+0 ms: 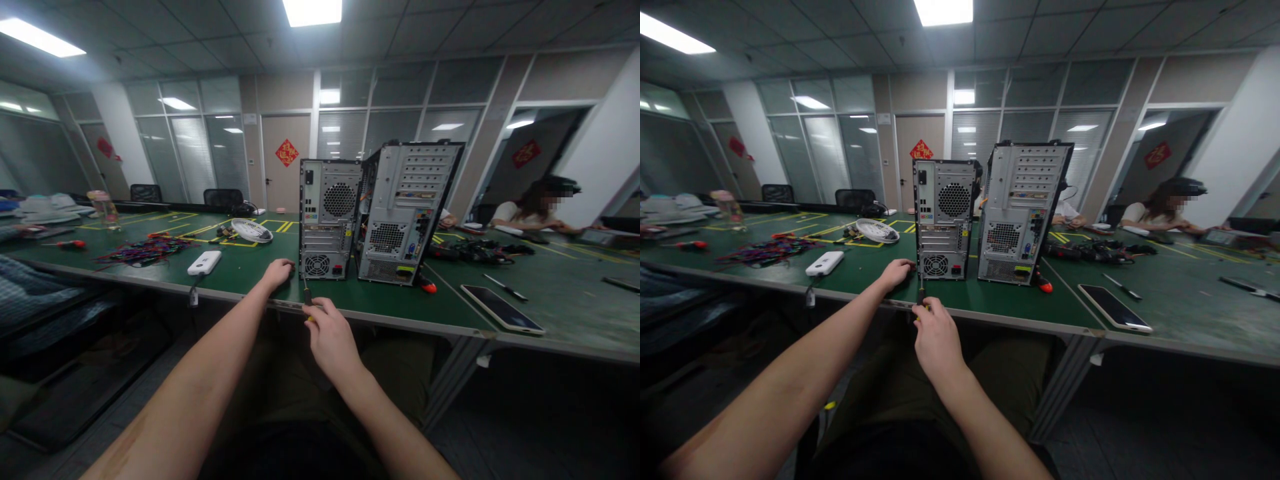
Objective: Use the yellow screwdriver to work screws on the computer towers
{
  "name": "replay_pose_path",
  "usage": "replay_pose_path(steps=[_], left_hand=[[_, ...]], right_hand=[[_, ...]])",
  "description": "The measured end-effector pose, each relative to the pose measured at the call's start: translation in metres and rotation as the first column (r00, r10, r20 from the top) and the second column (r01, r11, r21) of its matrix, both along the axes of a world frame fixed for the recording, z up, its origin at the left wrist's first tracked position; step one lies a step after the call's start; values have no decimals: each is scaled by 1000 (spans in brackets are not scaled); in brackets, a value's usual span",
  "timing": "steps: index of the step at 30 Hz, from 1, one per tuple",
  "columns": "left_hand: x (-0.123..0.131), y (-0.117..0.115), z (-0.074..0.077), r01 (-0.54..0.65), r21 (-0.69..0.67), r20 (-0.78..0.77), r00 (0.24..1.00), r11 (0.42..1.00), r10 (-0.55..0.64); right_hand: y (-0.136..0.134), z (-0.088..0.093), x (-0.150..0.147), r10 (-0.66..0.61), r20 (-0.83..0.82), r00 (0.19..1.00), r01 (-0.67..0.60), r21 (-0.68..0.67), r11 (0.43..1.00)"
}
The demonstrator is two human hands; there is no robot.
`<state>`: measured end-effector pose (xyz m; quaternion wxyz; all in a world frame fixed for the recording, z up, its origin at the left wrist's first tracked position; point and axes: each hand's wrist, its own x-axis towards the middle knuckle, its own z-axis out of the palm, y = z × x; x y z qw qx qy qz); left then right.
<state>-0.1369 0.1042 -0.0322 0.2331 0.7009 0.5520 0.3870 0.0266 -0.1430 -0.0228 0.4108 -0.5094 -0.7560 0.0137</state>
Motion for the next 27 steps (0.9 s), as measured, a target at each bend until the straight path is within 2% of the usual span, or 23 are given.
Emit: replay_pose_path(steps=[8, 18, 27], left_hand=[[0, 1, 0, -4, -8, 10, 1000, 1000, 4], [0, 0, 1, 2, 9, -20, 1000, 1000, -2], [-1, 4, -3, 9, -8, 14, 1000, 1000, -9]], right_hand=[[2, 0, -1, 28, -79, 997, -30, -22, 999], [0, 3, -1, 38, -35, 999, -39, -33, 999], [-1, 3, -3, 15, -94, 995, -18, -34, 999]])
